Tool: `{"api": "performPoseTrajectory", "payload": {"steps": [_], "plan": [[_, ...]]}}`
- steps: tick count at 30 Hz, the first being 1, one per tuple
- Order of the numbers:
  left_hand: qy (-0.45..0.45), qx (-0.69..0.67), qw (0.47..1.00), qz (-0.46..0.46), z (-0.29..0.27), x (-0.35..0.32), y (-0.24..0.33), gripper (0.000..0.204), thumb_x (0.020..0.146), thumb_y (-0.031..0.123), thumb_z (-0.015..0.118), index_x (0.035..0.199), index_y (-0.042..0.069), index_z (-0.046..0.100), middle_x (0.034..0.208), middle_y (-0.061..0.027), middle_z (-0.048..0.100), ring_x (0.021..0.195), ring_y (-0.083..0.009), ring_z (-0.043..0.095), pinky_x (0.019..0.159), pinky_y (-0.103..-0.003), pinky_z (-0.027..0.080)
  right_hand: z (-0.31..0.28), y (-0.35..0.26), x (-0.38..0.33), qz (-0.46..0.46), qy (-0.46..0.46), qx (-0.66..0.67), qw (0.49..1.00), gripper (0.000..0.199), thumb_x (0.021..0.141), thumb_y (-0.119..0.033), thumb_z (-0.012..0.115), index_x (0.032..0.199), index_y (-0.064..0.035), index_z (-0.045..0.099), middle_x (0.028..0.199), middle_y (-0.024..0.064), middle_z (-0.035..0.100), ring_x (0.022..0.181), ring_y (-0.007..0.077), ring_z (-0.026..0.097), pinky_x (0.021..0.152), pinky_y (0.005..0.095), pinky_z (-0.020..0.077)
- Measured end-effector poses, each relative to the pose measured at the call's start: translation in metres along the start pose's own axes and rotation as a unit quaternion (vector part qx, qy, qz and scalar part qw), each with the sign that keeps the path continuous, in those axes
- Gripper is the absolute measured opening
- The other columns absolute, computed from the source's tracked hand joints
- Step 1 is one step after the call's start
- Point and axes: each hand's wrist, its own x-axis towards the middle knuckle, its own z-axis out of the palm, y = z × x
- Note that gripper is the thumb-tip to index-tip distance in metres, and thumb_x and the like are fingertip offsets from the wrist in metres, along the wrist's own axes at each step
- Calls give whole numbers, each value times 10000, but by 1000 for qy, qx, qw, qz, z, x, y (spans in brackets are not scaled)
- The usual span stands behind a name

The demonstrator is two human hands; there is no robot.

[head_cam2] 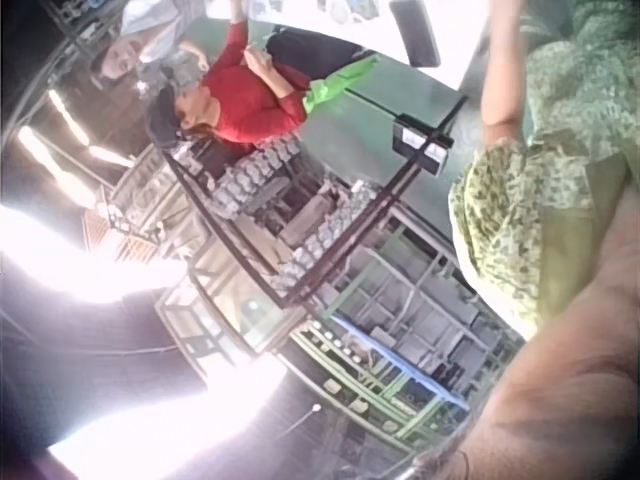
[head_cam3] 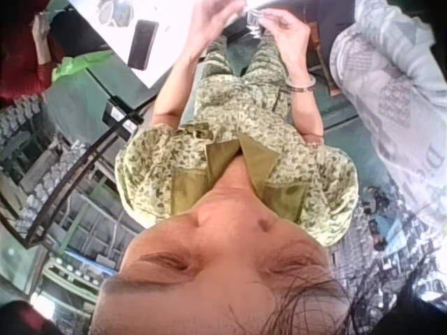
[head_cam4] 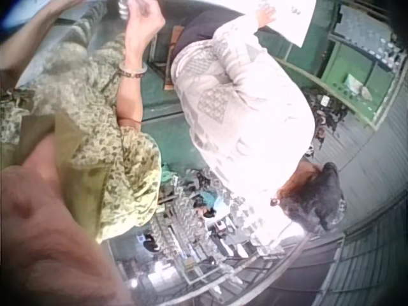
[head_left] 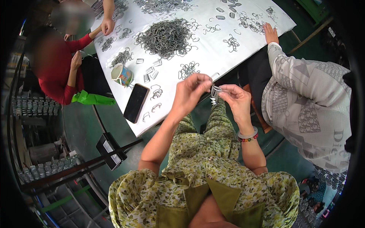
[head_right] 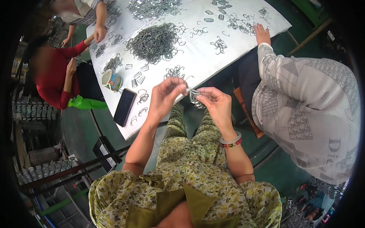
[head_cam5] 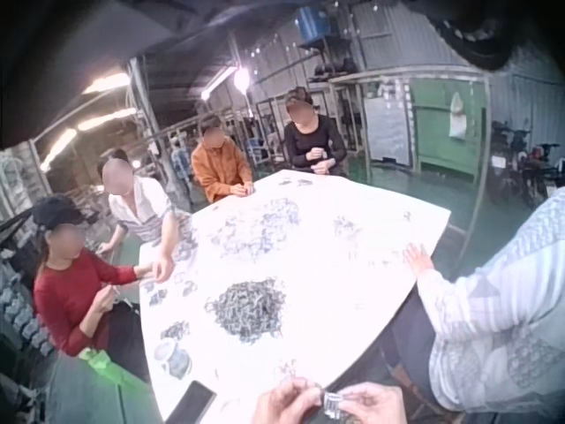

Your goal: The person sits at a table with several others and repeatedly picks up small metal clips and rectangular metal pieces, joining them together by hand. The person places the assembled units into a black tray and occasionally gathers loose clips from the table.

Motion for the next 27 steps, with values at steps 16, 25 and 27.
{"api": "performPoseTrajectory", "payload": {"steps": [16,25,27], "plan": [[122,132,964,195,13,-56,15,167,810,29,717,947,36,623,1066,-87,584,970,-251,580,816,-365,479,29,-17,-26,-27,-14,-55,998,171,809,49,741,975,59,700,900,70,697,782,88,628,719,215,518],[68,-14,954,292,-24,-64,17,127,815,-8,697,912,-2,614,950,-129,672,908,-283,649,803,-372,517,56,-18,45,-61,-65,-92,992,141,883,21,643,1014,64,673,873,100,685,742,138,608,699,258,493],[76,-4,953,292,-31,-66,19,124,810,-4,704,901,-2,620,938,-127,676,898,-283,649,803,-375,518,96,-6,77,-97,-175,-187,962,163,855,38,649,1013,55,686,891,100,684,773,161,615,735,265,495]]}}
